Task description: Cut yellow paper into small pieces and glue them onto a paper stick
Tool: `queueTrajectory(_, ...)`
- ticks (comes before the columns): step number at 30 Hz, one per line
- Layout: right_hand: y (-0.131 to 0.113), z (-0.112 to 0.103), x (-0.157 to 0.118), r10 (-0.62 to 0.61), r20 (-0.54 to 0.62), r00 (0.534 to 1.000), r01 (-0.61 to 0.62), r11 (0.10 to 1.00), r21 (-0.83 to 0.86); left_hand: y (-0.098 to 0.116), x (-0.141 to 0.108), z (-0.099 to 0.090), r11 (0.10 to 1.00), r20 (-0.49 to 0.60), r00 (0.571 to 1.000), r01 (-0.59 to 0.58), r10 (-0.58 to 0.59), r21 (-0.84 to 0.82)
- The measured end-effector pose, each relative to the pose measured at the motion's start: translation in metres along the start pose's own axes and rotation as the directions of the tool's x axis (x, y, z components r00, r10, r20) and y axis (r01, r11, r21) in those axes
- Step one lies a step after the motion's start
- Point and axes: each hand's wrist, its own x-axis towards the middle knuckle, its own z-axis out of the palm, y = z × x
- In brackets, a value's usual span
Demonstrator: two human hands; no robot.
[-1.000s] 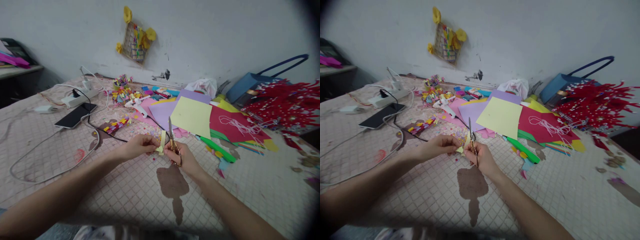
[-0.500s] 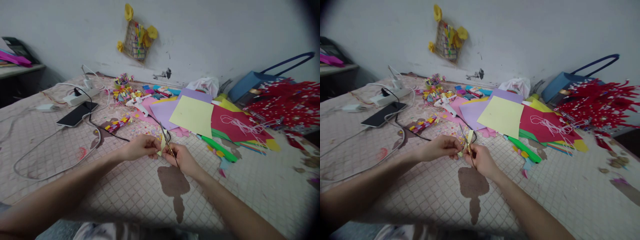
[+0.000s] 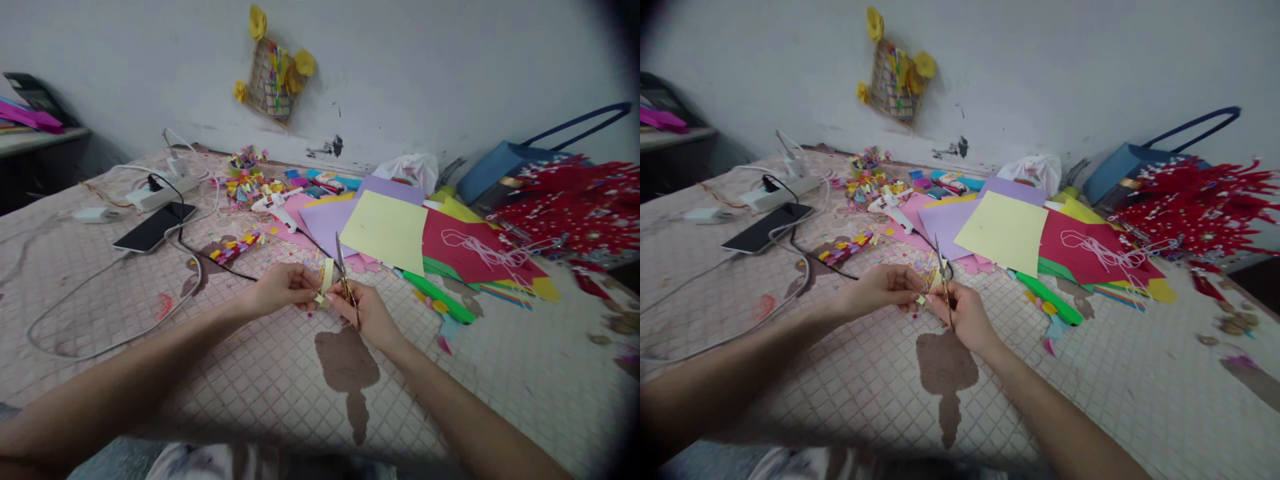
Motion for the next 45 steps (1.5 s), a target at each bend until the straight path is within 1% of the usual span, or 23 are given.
queueTrajectory(2,0.000,0.000,0.000,0.020,0.028,0.999,-0.021,0.999,0.039,0.001,0.000,0.000,1.000,-0.020,1.000,0.008,-0.008,-0.028)
queueTrajectory(4,0.000,0.001,0.001,0.031,0.037,0.999,-0.032,0.998,0.049,0.001,0.000,0.001,0.999,-0.014,1.000,0.021,-0.022,-0.048)
queueTrajectory(7,-0.002,0.002,0.001,0.025,0.009,1.000,-0.026,0.999,0.026,-0.001,-0.001,0.003,0.996,0.025,0.998,0.051,-0.049,-0.072)
queueTrajectory(11,-0.006,0.002,0.000,0.038,0.000,0.999,-0.038,0.999,0.025,-0.006,0.000,0.005,0.993,0.043,0.996,0.081,-0.077,-0.088)
queueTrajectory(13,-0.006,0.001,0.001,0.058,-0.016,0.998,-0.057,0.997,0.057,-0.007,0.001,0.004,0.994,0.043,0.996,0.077,-0.074,-0.078)
queueTrajectory(16,-0.003,-0.001,0.002,0.071,-0.061,0.996,-0.067,0.996,0.065,-0.006,0.001,0.001,0.999,0.005,0.999,0.035,-0.035,-0.030)
queueTrajectory(18,0.001,-0.005,0.004,0.070,-0.107,0.992,-0.070,0.998,0.003,-0.004,0.002,-0.002,1.000,-0.021,1.000,0.018,-0.018,0.020)
queueTrajectory(21,0.009,-0.011,0.009,0.021,-0.193,0.981,-0.056,0.982,-0.179,-0.004,0.002,-0.004,0.997,-0.050,0.999,0.022,-0.018,0.080)
queueTrajectory(22,0.012,-0.013,0.011,-0.002,-0.205,0.979,-0.048,0.970,-0.237,-0.005,0.002,-0.004,0.996,-0.057,0.998,0.021,-0.016,0.089)
queueTrajectory(24,0.017,-0.015,0.013,-0.032,-0.205,0.978,-0.033,0.952,-0.306,-0.006,0.003,-0.003,0.995,-0.059,0.998,0.016,-0.010,0.102)
queueTrajectory(26,0.019,-0.016,0.015,-0.045,-0.188,0.981,-0.020,0.944,-0.329,-0.008,0.003,-0.002,0.993,-0.053,0.999,0.005,0.002,0.118)
queueTrajectory(31,0.016,-0.006,0.019,-0.044,-0.176,0.983,-0.034,0.909,-0.416,-0.009,0.003,0.000,0.987,-0.044,0.999,-0.011,0.019,0.162)
queueTrajectory(33,0.015,-0.002,0.022,-0.027,-0.169,0.985,-0.039,0.924,-0.379,-0.008,0.004,-0.001,0.985,-0.043,0.999,-0.006,0.013,0.171)
queueTrajectory(36,0.013,-0.001,0.024,-0.002,-0.157,0.988,-0.040,0.964,-0.265,-0.008,0.004,-0.003,0.982,-0.036,0.999,-0.006,0.013,0.187)
queueTrajectory(39,0.010,-0.007,0.024,0.002,-0.202,0.979,-0.040,0.983,-0.181,-0.006,0.003,-0.005,0.963,-0.013,1.000,-0.022,0.026,0.268)
queueTrajectory(41,0.009,-0.013,0.024,0.014,-0.247,0.969,-0.041,0.994,-0.105,-0.004,0.001,-0.006,0.916,0.019,0.999,-0.049,0.046,0.398)
queueTrajectory(43,0.009,-0.016,0.024,0.025,-0.273,0.962,-0.039,0.998,-0.047,-0.002,-0.003,-0.006,0.835,0.048,0.996,-0.086,0.072,0.544)
queueTrajectory(45,0.011,-0.018,0.025,0.023,-0.278,0.960,-0.032,0.999,-0.031,0.000,-0.005,-0.007,0.759,0.076,0.993,-0.118,0.091,0.640)
